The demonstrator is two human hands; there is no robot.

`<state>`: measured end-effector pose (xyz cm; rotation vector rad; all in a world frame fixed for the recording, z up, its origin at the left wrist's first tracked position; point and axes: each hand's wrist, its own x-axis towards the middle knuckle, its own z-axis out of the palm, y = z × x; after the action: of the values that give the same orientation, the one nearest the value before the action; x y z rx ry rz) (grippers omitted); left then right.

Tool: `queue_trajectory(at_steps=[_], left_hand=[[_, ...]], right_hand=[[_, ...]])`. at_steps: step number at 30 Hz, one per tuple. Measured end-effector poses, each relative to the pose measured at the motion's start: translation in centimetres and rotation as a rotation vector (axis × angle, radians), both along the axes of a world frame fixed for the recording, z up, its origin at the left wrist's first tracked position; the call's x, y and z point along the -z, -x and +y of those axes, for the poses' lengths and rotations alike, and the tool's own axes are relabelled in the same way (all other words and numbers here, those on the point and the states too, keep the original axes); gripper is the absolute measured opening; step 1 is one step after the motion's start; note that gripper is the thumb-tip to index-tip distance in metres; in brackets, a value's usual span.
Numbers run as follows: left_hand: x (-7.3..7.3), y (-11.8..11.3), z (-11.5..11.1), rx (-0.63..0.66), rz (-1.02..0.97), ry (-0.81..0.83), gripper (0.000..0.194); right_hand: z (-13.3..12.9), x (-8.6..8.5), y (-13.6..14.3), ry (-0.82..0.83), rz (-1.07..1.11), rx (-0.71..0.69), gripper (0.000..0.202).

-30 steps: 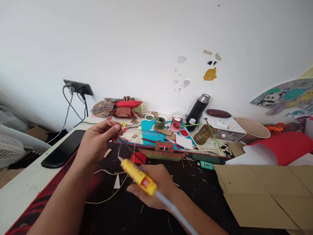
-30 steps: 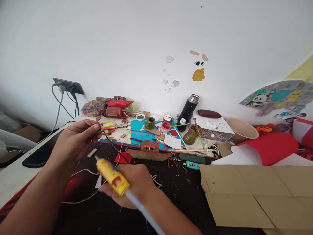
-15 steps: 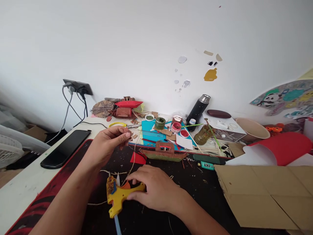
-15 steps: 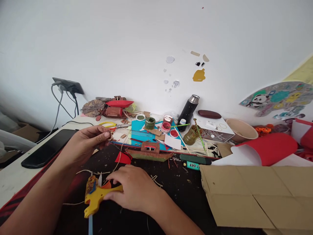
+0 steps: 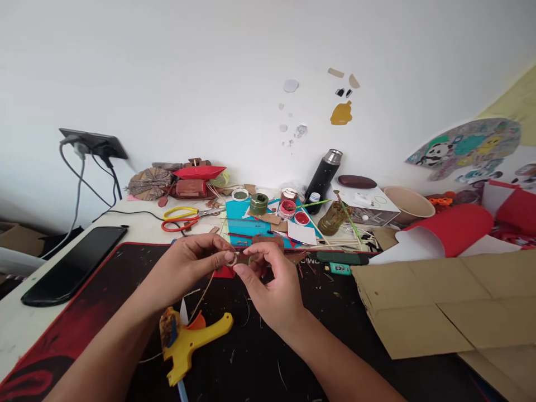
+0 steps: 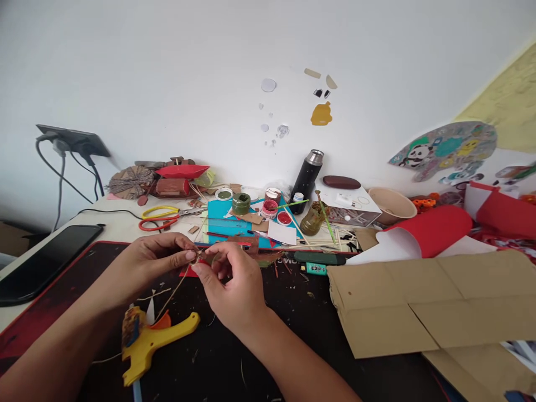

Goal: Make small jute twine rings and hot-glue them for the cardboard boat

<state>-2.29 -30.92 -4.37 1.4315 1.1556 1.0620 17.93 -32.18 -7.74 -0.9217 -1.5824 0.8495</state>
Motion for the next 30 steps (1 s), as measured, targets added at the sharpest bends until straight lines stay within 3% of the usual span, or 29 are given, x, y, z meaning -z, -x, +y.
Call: queue_trajectory(at_steps=[14, 30], left_hand=[[0.08, -0.35, -0.19, -0.016, 0.012, 0.039, 0.031], [0.46, -0.02, -0.04, -0.058, 0.075, 0.055, 0.037]], right_hand=[[-0.02, 0.13, 0.25, -0.051, -0.093, 0.029, 0.005], [0.03, 0.02, 0.17, -0.056, -0.119, 0.050, 0.011]])
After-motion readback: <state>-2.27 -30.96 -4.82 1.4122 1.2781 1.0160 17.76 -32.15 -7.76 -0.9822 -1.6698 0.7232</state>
